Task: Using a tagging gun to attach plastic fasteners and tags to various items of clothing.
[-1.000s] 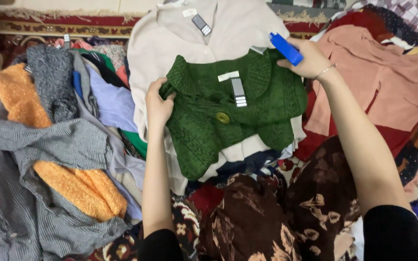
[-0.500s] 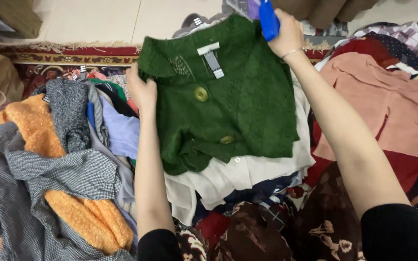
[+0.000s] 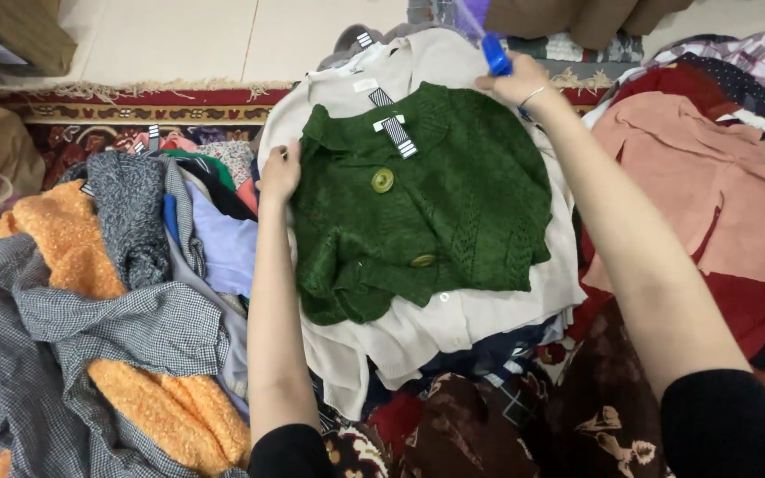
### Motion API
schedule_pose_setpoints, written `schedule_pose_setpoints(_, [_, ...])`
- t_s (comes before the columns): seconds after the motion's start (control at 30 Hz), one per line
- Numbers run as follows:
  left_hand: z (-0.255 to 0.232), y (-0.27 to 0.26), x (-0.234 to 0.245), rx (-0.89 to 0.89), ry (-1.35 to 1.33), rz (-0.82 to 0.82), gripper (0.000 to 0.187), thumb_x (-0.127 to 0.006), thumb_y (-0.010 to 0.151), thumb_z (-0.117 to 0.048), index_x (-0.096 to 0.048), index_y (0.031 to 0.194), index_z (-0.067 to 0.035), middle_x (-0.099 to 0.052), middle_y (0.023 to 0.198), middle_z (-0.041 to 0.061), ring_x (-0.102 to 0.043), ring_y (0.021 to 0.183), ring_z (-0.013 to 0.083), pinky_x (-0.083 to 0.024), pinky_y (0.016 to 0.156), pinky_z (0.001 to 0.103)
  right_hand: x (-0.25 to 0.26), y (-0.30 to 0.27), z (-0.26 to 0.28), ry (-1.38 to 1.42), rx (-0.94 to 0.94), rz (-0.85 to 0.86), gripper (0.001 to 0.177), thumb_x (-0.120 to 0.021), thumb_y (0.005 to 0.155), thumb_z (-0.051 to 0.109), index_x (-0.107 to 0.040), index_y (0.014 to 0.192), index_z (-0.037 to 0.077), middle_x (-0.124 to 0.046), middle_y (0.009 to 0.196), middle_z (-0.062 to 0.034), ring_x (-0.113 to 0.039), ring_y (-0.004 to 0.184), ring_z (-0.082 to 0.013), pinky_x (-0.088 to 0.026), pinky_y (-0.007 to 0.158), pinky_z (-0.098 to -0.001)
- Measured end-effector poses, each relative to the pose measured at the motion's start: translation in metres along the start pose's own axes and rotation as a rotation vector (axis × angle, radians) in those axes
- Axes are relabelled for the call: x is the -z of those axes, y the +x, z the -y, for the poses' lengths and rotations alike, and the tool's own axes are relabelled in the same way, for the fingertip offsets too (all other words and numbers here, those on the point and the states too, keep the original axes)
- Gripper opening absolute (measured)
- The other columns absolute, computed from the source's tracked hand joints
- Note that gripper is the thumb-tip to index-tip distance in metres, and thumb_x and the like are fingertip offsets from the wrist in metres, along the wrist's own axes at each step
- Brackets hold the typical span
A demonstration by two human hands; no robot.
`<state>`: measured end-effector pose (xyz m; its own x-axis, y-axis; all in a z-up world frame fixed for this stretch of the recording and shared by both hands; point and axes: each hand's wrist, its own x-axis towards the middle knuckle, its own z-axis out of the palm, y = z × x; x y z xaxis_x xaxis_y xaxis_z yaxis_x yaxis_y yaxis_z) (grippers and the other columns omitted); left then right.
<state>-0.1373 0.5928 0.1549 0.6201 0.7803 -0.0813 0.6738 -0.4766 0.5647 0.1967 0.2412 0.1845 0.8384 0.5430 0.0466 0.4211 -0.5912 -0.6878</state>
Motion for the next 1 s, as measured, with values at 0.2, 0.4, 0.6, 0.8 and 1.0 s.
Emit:
schedule_pose_setpoints(0.2, [-0.011,0.009,0.004,0.017,0.327,-0.117,0.052,-0.059,0.089,-0.045,-0.072,0.105,0.003,-0.072,0.104,0.026,-0.064,0.097,0.0482,-0.034,0.101,0.052,0.051,-0.030,0.050,0.736,-0.364,0.417,0.035,-0.067,0.098,0.035,-0.060,0.111,0.003,-0.066,0.097,-0.0016,-0.077,0.101,-0.0277,-0.066,0.076,-0.0393])
schedule_pose_setpoints(0.4, [-0.046,-0.004,0.025,0.068,0.404,0.121,0.042,-0.069,0.080,-0.027,-0.071,0.108,0.004,-0.072,0.105,0.024,-0.070,0.095,0.0407,-0.055,0.083,0.046,0.019,-0.043,0.068,0.448,-0.412,0.649,0.075,-0.062,0.093,0.027,-0.026,0.148,-0.009,-0.049,0.144,-0.0309,-0.072,0.110,-0.0324,-0.062,0.074,-0.0376])
schedule_pose_setpoints(0.6, [-0.086,-0.034,0.055,0.225,0.095,0.195,0.016,-0.050,0.090,-0.008,-0.061,0.098,0.001,-0.070,0.067,0.007,-0.066,0.043,0.0194,-0.049,0.047,0.025,0.007,-0.044,0.077,0.255,-0.399,0.551,0.053,-0.064,0.095,0.024,-0.050,0.130,-0.013,-0.065,0.115,-0.0246,-0.072,0.084,-0.0292,-0.058,0.061,-0.0369])
schedule_pose_setpoints(0.8, [-0.064,-0.023,0.028,0.184,-0.207,0.226,0.034,-0.047,0.087,0.001,-0.045,0.120,0.009,-0.061,0.112,0.027,-0.075,0.063,0.0353,-0.063,0.050,0.033,-0.001,-0.050,0.075,0.196,-0.408,0.509,0.038,-0.066,0.095,0.021,-0.059,0.111,-0.013,-0.068,0.089,-0.0212,-0.067,0.067,-0.0247,-0.053,0.052,-0.0336])
schedule_pose_setpoints(1.0, [-0.020,0.006,-0.027,-0.104,0.045,0.130,0.046,-0.055,0.081,-0.004,-0.046,0.124,0.012,-0.058,0.117,0.032,-0.062,0.107,0.0459,-0.052,0.096,0.046,-0.005,-0.045,0.067,0.334,-0.440,0.581,0.059,-0.063,0.095,0.022,-0.043,0.139,-0.011,-0.063,0.124,-0.0259,-0.073,0.092,-0.0282,-0.058,0.067,-0.0357])
